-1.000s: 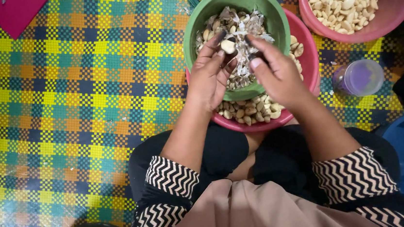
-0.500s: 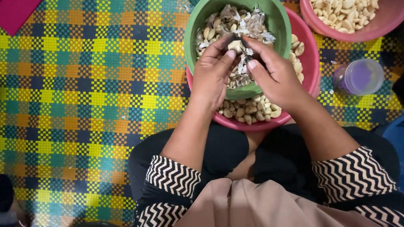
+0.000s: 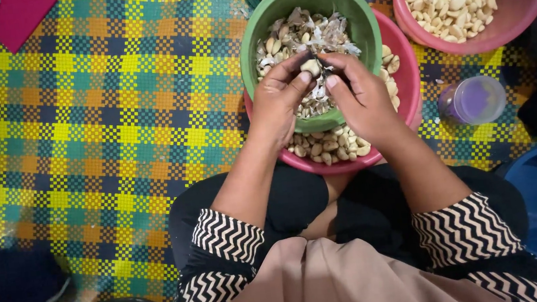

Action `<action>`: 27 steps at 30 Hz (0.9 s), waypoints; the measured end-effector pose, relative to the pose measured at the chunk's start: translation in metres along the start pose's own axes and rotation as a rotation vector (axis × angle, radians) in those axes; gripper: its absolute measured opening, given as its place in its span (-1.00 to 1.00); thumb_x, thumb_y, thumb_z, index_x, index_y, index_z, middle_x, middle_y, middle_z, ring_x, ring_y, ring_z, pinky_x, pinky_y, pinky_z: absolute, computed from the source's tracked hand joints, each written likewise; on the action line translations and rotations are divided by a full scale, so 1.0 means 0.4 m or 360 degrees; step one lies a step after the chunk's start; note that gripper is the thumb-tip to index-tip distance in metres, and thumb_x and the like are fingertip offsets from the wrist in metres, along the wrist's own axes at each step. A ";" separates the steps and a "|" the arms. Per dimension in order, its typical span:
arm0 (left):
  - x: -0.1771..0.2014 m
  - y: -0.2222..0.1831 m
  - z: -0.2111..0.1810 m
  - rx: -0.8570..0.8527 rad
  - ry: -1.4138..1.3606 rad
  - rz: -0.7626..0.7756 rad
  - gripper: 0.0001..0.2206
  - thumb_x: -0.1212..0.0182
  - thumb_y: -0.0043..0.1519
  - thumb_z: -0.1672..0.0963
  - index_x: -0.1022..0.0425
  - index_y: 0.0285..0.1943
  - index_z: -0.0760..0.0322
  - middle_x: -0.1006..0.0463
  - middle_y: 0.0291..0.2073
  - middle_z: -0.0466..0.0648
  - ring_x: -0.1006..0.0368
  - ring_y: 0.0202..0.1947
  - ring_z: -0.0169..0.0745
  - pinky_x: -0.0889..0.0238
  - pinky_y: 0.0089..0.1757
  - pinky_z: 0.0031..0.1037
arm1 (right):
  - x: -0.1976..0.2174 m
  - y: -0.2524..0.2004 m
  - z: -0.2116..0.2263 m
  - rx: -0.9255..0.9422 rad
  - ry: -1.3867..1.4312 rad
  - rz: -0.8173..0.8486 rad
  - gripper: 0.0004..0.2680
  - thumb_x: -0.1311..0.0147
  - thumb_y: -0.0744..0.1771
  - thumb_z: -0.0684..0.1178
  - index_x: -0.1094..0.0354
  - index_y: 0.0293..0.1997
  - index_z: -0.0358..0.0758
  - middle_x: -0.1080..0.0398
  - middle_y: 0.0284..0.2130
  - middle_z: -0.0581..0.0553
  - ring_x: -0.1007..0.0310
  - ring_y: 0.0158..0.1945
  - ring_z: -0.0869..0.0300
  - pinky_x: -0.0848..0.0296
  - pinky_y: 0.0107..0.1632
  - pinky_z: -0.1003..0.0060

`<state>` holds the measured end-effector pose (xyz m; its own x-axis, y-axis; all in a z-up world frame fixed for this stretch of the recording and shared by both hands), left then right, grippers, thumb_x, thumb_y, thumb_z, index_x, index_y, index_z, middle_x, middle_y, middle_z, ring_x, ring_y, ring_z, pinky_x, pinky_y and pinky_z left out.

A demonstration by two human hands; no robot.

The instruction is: Peeling skins or shells from nuts and sorting them into various bowls while sitting on a mat.

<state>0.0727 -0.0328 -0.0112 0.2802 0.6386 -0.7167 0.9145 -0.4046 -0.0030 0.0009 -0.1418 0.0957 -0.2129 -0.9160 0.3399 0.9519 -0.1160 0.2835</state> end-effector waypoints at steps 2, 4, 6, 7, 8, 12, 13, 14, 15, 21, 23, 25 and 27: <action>-0.001 0.000 0.001 0.0008 -0.0011 0.0018 -0.66 -0.29 0.29 0.28 -0.49 0.26 0.42 -0.61 -0.01 0.08 -0.61 -0.04 -0.13 -0.57 -0.02 -0.38 | -0.001 -0.002 0.007 0.0018 -0.0113 -0.0052 -0.76 0.08 0.45 -0.24 -0.31 0.30 -0.34 -0.47 -0.23 -0.30 -0.48 -0.34 0.09 -0.47 -0.24 0.22; -0.007 -0.005 -0.001 0.0019 -0.0021 0.0037 -0.67 -0.29 0.29 0.28 -0.49 0.25 0.43 -0.62 -0.02 0.10 -0.62 -0.05 -0.10 -0.57 -0.03 -0.39 | 0.008 -0.003 -0.016 0.0035 -0.0225 -0.0106 -0.77 0.05 0.45 -0.22 -0.33 0.28 -0.34 -0.51 -0.13 -0.38 -0.53 -0.29 0.00 -0.49 -0.21 0.12; -0.020 -0.015 -0.003 0.0041 -0.0018 0.0070 -0.64 -0.30 0.27 0.30 -0.48 0.26 0.42 -0.61 -0.02 0.12 -0.62 -0.04 -0.08 -0.58 -0.03 -0.34 | 0.026 -0.003 -0.078 -0.0034 -0.0128 -0.0155 -0.77 0.14 0.47 -0.19 -0.28 0.29 -0.37 -0.45 0.03 -0.39 -0.43 -0.21 0.04 -0.45 -0.07 0.02; -0.004 -0.017 -0.001 0.0043 -0.0017 0.0074 -0.64 -0.30 0.27 0.30 -0.48 0.26 0.42 -0.61 -0.02 0.12 -0.62 -0.04 -0.08 -0.58 -0.03 -0.34 | 0.042 0.000 -0.105 -0.0035 -0.0129 -0.0159 -0.77 0.14 0.47 -0.19 -0.28 0.29 -0.37 -0.45 0.03 -0.39 -0.43 -0.21 0.04 -0.45 -0.07 0.02; 0.004 -0.018 -0.002 0.0010 0.0266 0.0136 -0.63 -0.29 0.27 0.28 -0.47 0.29 0.38 -0.59 0.03 0.10 -0.55 0.03 -0.15 -0.54 0.01 -0.37 | 0.045 0.002 -0.165 -0.0288 0.0025 -0.0066 -0.75 0.16 0.47 -0.13 -0.29 0.32 -0.26 -0.44 -0.20 -0.30 -0.37 -0.40 0.12 -0.35 -0.34 0.21; -0.068 -0.087 -0.049 0.0328 0.1529 0.0346 -0.61 -0.16 0.20 0.23 -0.49 0.26 0.20 -0.63 0.00 -0.06 -0.55 -0.19 -0.34 -0.44 -0.18 -0.57 | 0.048 0.009 -0.127 -0.0891 0.0102 0.0180 -0.57 0.18 0.43 -0.12 0.02 0.57 -0.07 -0.30 -0.42 0.00 -0.11 -0.51 0.35 -0.09 -0.51 0.48; -0.061 -0.100 -0.028 0.0326 0.1530 0.0343 -0.61 -0.16 0.20 0.23 -0.49 0.26 0.20 -0.63 0.00 -0.06 -0.55 -0.19 -0.34 -0.44 -0.18 -0.57 | 0.053 0.003 -0.166 -0.0888 0.0103 0.0183 -0.57 0.18 0.43 -0.12 0.02 0.57 -0.07 -0.30 -0.42 0.00 -0.11 -0.51 0.35 -0.09 -0.51 0.48; -0.084 -0.116 -0.010 0.0148 0.1721 0.0556 -0.61 -0.21 0.20 0.20 -0.51 0.25 0.21 -0.63 0.02 0.03 -0.52 -0.01 -0.10 -0.37 0.01 -0.37 | 0.065 0.006 -0.189 -0.0747 0.0185 0.0130 -0.66 0.18 0.44 -0.12 -0.11 0.45 -0.18 -0.35 -0.42 -0.14 -0.19 -0.57 0.29 -0.15 -0.58 0.45; -0.107 -0.138 0.011 -0.0032 0.1904 0.0772 -0.62 -0.26 0.21 0.18 -0.52 0.25 0.22 -0.62 0.04 0.13 -0.49 0.17 0.13 -0.30 0.20 -0.17 | 0.078 0.006 -0.210 -0.0605 0.0266 0.0078 -0.72 0.18 0.46 -0.11 -0.25 0.34 -0.28 -0.40 -0.42 -0.28 -0.28 -0.62 0.23 -0.21 -0.65 0.42; -0.157 -0.216 0.135 -0.0247 0.2511 0.1075 -0.64 -0.23 0.20 0.09 -0.50 0.20 0.12 -0.59 -0.13 0.05 -0.56 -0.02 0.15 -0.40 0.05 -0.13 | 0.086 -0.010 -0.216 -0.0759 0.0094 0.0086 -0.69 -0.06 0.39 0.02 -0.34 0.29 -0.19 -0.40 -0.45 -0.17 -0.29 -0.60 0.26 -0.21 -0.65 0.39; -0.199 -0.264 0.151 -0.0568 0.2520 0.1114 -0.71 -0.21 0.19 0.10 -0.51 0.09 0.17 -0.53 -0.16 0.06 -0.50 -0.05 0.19 -0.37 0.04 -0.10 | 0.106 -0.013 -0.227 -0.0748 0.0011 0.0036 -0.75 -0.11 0.37 0.01 -0.41 0.15 -0.21 -0.37 -0.51 -0.13 -0.27 -0.60 0.28 -0.18 -0.64 0.41; -0.233 -0.318 0.185 -0.0892 0.2518 0.1155 -0.78 -0.19 0.18 0.12 -0.52 -0.02 0.22 -0.48 -0.20 0.07 -0.45 -0.07 0.22 -0.34 0.04 -0.06 | 0.123 -0.013 -0.264 -0.0736 -0.0070 -0.0020 -0.80 -0.17 0.35 0.00 -0.47 0.02 -0.22 -0.33 -0.56 -0.09 -0.24 -0.60 0.30 -0.15 -0.64 0.43; -0.251 -0.370 0.227 -0.1255 0.2562 0.1005 -0.67 -0.41 -0.03 0.02 -0.52 -0.14 0.14 -0.40 -0.22 -0.03 -0.37 -0.04 0.11 -0.28 0.07 0.03 | 0.160 -0.008 -0.318 -0.0701 -0.0560 -0.0165 -0.87 -0.30 0.27 0.13 -0.54 -0.24 0.04 -0.40 -0.64 0.00 -0.48 -0.50 0.19 -0.36 -0.44 0.26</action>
<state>-0.1174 -0.0966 -0.0022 0.1224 0.6441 0.7551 0.3599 -0.7378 0.5711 0.0121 -0.2490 0.0026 -0.2989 -0.7170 0.6297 0.9081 -0.4166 -0.0432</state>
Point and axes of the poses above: each hand's wrist, its own y-axis towards the middle knuckle, its own x-axis out of the back of the hand, z = x × y, the point moved 8 cm from there along y, towards the middle knuckle
